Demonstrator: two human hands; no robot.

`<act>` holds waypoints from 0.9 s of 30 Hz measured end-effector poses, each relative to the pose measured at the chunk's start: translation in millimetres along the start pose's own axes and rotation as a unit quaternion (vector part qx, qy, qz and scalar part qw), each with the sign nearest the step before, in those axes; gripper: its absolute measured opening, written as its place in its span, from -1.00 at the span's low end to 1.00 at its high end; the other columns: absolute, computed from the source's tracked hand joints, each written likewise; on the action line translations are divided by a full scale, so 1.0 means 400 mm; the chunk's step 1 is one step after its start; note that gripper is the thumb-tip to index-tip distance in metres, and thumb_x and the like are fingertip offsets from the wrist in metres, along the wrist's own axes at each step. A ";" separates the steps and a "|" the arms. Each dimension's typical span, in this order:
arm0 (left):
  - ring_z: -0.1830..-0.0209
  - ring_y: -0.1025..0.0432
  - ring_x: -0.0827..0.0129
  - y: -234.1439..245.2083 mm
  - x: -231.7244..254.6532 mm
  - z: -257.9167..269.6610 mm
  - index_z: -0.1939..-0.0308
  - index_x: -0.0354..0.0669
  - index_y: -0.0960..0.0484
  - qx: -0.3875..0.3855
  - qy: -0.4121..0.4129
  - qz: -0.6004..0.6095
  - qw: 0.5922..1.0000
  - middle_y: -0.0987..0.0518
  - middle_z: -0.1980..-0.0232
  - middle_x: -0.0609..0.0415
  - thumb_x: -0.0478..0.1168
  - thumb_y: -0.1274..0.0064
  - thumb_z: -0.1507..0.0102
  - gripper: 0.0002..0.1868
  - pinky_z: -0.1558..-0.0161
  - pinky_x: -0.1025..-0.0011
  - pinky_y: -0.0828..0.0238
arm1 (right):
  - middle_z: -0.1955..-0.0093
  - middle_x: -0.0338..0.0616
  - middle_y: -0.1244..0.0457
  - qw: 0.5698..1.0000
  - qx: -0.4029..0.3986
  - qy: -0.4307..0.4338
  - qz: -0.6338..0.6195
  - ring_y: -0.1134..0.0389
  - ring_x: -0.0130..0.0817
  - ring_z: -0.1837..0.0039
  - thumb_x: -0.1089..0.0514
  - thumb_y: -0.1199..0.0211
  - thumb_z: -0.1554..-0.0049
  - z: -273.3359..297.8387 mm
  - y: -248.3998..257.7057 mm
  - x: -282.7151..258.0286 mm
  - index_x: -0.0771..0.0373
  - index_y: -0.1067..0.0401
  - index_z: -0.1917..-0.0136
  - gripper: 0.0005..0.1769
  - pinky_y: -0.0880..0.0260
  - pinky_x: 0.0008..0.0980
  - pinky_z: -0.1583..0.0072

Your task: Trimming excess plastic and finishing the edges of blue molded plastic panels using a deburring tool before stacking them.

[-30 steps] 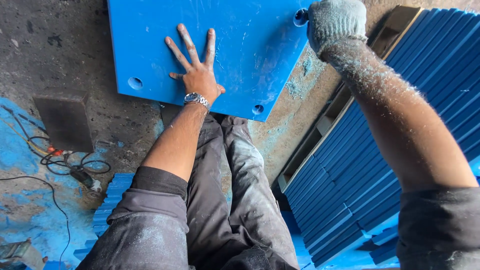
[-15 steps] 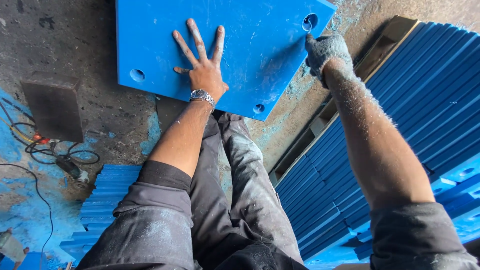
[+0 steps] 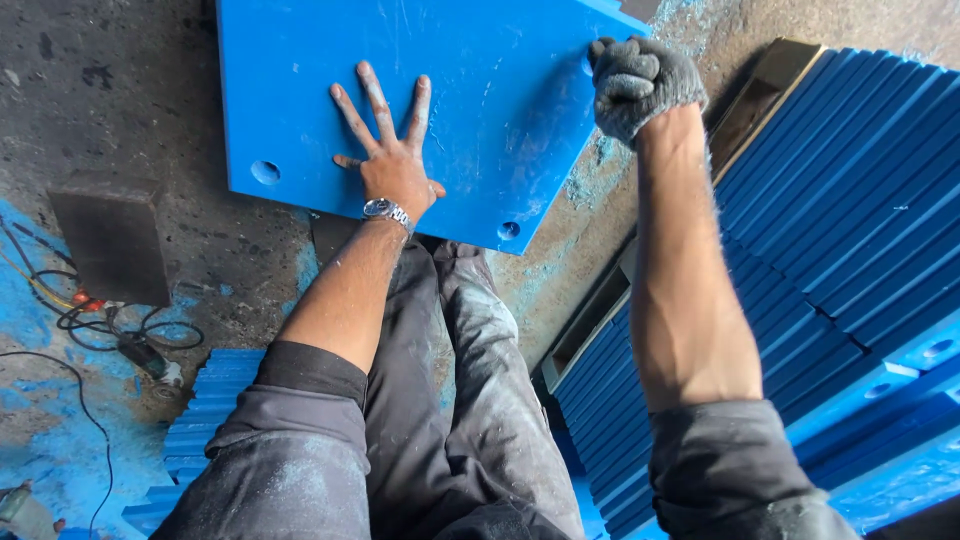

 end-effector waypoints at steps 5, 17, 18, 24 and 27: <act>-0.48 0.58 -0.64 -0.017 -0.012 0.005 -0.64 0.53 0.46 -0.004 -0.004 0.000 1.000 0.57 -0.58 -0.41 0.38 -0.54 0.25 0.69 0.06 -0.69 -0.31 | 0.42 -0.13 -0.22 0.986 -0.002 0.108 -0.128 -0.11 -0.51 0.55 0.03 0.04 -0.36 -0.001 0.091 0.047 0.47 -0.32 -0.01 -0.61 -0.07 -0.59 0.54; -0.49 0.56 -0.68 -0.019 -0.009 -0.007 -0.59 0.51 0.51 -0.006 0.002 0.027 1.000 0.55 -0.60 -0.37 0.27 -0.56 0.21 0.66 0.08 -0.74 -0.29 | 0.19 -0.13 -0.41 0.270 0.347 0.213 0.873 -0.42 -0.34 0.23 -0.24 -0.23 -0.25 0.048 -0.039 0.093 0.05 -0.57 -0.15 -0.59 -0.43 -0.30 0.22; -0.49 0.55 -0.68 -0.019 -0.008 -0.011 -0.58 0.51 0.52 -0.004 0.004 0.021 1.000 0.53 -0.59 -0.38 0.24 -0.56 0.20 0.65 0.08 -0.76 -0.28 | 0.16 -0.03 -0.41 0.082 0.310 0.204 0.925 -0.43 -0.14 0.18 -0.25 -0.26 -0.23 0.033 -0.059 0.085 0.06 -0.59 -0.15 -0.57 -0.44 -0.14 0.17; -0.51 0.52 -0.67 0.009 -0.011 -0.006 -0.60 0.51 0.48 -0.019 -0.003 0.040 0.999 0.47 -0.62 -0.38 0.11 -0.51 0.10 0.55 0.10 -0.74 -0.20 | 0.22 0.03 -0.42 -0.004 0.310 0.211 0.927 -0.45 -0.12 0.28 -0.32 -0.13 -0.32 0.044 -0.092 0.006 0.08 -0.58 -0.18 -0.50 -0.47 -0.16 0.28; -0.51 0.52 -0.66 -0.022 -0.010 -0.006 -0.61 0.50 0.47 0.050 -0.004 0.025 0.998 0.48 -0.61 -0.37 0.03 -0.48 0.06 0.51 0.10 -0.76 -0.28 | 0.18 -0.07 -0.40 0.115 0.324 0.250 0.905 -0.38 -0.15 0.24 -0.33 -0.16 -0.35 0.055 -0.037 -0.016 0.03 -0.65 -0.07 -0.52 -0.37 -0.17 0.21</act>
Point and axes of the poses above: each hand's wrist, its own z-axis away from the middle knuckle, its own y-axis out of the back of the hand, x = y × z, the point moved 2 cm from there along -z, towards the middle knuckle
